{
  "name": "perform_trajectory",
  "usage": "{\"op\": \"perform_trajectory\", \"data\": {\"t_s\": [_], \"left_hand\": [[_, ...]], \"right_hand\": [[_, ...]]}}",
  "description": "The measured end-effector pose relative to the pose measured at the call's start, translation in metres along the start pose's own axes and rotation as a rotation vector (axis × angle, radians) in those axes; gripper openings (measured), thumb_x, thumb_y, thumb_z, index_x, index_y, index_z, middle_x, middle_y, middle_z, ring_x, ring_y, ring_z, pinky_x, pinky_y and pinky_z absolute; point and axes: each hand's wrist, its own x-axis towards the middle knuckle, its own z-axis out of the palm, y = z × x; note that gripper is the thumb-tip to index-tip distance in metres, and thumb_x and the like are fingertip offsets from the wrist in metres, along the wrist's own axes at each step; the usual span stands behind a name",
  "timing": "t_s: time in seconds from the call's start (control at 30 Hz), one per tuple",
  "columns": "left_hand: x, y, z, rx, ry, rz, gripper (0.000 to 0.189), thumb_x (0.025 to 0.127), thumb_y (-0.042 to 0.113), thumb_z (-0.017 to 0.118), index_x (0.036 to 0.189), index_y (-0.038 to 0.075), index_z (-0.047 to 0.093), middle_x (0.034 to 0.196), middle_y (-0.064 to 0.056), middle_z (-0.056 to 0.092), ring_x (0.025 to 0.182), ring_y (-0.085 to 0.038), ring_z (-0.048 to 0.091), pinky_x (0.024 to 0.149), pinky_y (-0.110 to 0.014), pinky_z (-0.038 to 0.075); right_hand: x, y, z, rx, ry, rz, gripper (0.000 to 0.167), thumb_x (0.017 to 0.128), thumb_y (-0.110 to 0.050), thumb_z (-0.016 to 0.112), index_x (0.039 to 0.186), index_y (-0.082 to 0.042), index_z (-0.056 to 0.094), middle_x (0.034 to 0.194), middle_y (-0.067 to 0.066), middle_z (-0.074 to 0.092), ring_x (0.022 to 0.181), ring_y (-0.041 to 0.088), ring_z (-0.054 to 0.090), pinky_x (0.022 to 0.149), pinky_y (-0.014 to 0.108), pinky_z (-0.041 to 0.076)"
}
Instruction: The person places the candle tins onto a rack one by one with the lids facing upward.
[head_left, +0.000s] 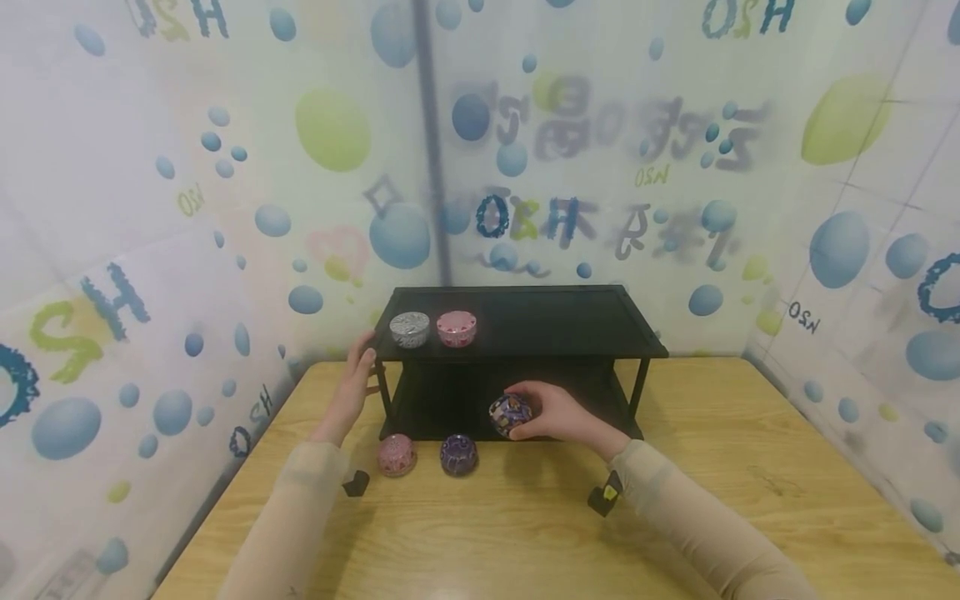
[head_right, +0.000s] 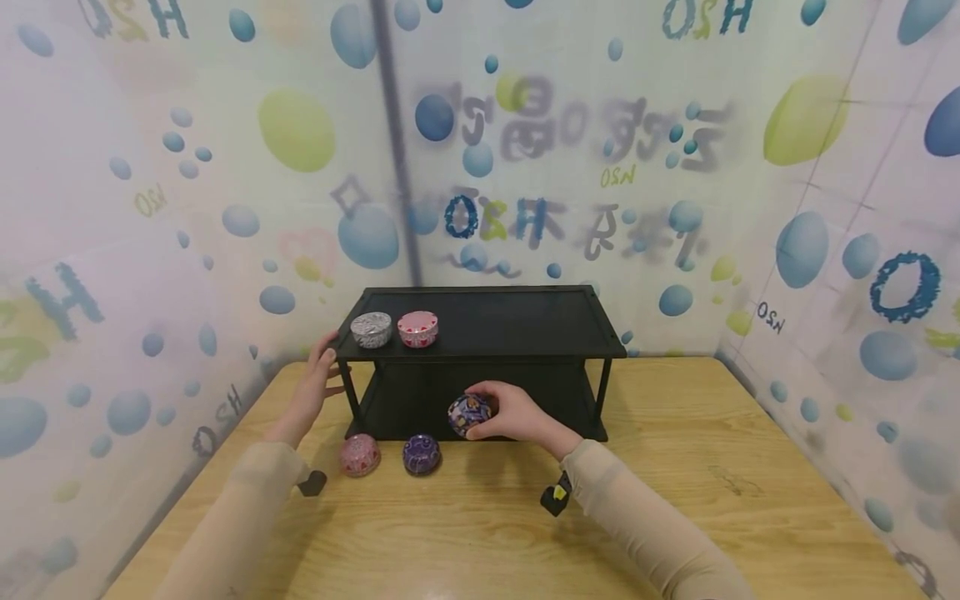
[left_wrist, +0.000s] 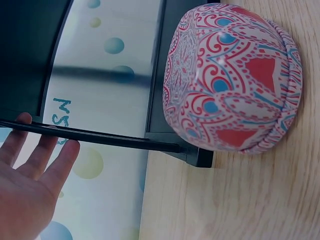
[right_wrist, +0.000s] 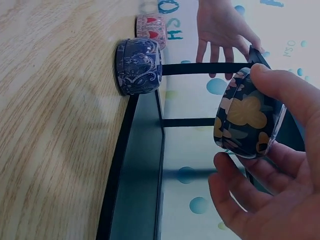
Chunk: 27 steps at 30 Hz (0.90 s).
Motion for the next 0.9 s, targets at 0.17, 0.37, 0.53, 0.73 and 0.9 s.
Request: {"op": "perform_trajectory", "data": {"t_s": [0.17, 0.37, 0.53, 0.73, 0.9], "left_hand": [[0.003, -0.008, 0.0, 0.011, 0.02, 0.011, 0.059, 0.105, 0.045, 0.03, 0.155, 0.021, 0.011, 0.159, -0.014, 0.005, 0.13, -0.05, 0.03, 0.1, -0.067, 0.033], [0.002, -0.008, 0.0, 0.016, 0.024, 0.011, 0.06, 0.104, 0.047, 0.03, 0.155, 0.021, 0.011, 0.159, -0.015, 0.006, 0.129, -0.05, 0.032, 0.099, -0.067, 0.033], [0.002, -0.008, 0.0, 0.027, 0.03, 0.009, 0.06, 0.104, 0.046, 0.03, 0.155, 0.02, 0.011, 0.159, -0.015, 0.007, 0.129, -0.05, 0.032, 0.099, -0.067, 0.034], [0.001, -0.005, 0.0, 0.023, 0.021, -0.002, 0.059, 0.105, 0.044, 0.029, 0.156, 0.021, 0.011, 0.159, -0.014, 0.006, 0.13, -0.049, 0.031, 0.1, -0.066, 0.033], [-0.006, 0.011, 0.003, 0.007, 0.0, -0.009, 0.057, 0.106, 0.036, 0.028, 0.156, 0.015, 0.008, 0.159, -0.018, 0.003, 0.132, -0.052, 0.028, 0.101, -0.067, 0.031]], "right_hand": [[0.001, -0.001, -0.001, 0.011, 0.014, -0.004, 0.064, 0.07, -0.026, 0.086, 0.127, -0.008, 0.061, 0.115, 0.006, 0.064, 0.096, 0.017, 0.062, 0.083, 0.034, 0.051], [0.002, -0.003, -0.002, 0.023, 0.026, 0.005, 0.065, 0.069, -0.024, 0.087, 0.126, -0.008, 0.061, 0.113, 0.005, 0.065, 0.096, 0.018, 0.062, 0.083, 0.035, 0.052], [0.003, -0.003, -0.003, 0.01, 0.036, 0.004, 0.064, 0.069, -0.025, 0.087, 0.125, -0.009, 0.062, 0.109, 0.004, 0.066, 0.092, 0.016, 0.062, 0.081, 0.034, 0.051], [0.002, -0.004, -0.003, 0.025, 0.042, 0.011, 0.064, 0.069, -0.025, 0.087, 0.125, -0.008, 0.061, 0.107, 0.004, 0.066, 0.091, 0.016, 0.063, 0.08, 0.034, 0.052], [0.002, -0.005, -0.004, 0.04, 0.048, 0.021, 0.063, 0.069, -0.025, 0.087, 0.124, -0.008, 0.061, 0.106, 0.004, 0.065, 0.091, 0.017, 0.063, 0.077, 0.033, 0.054]]}}
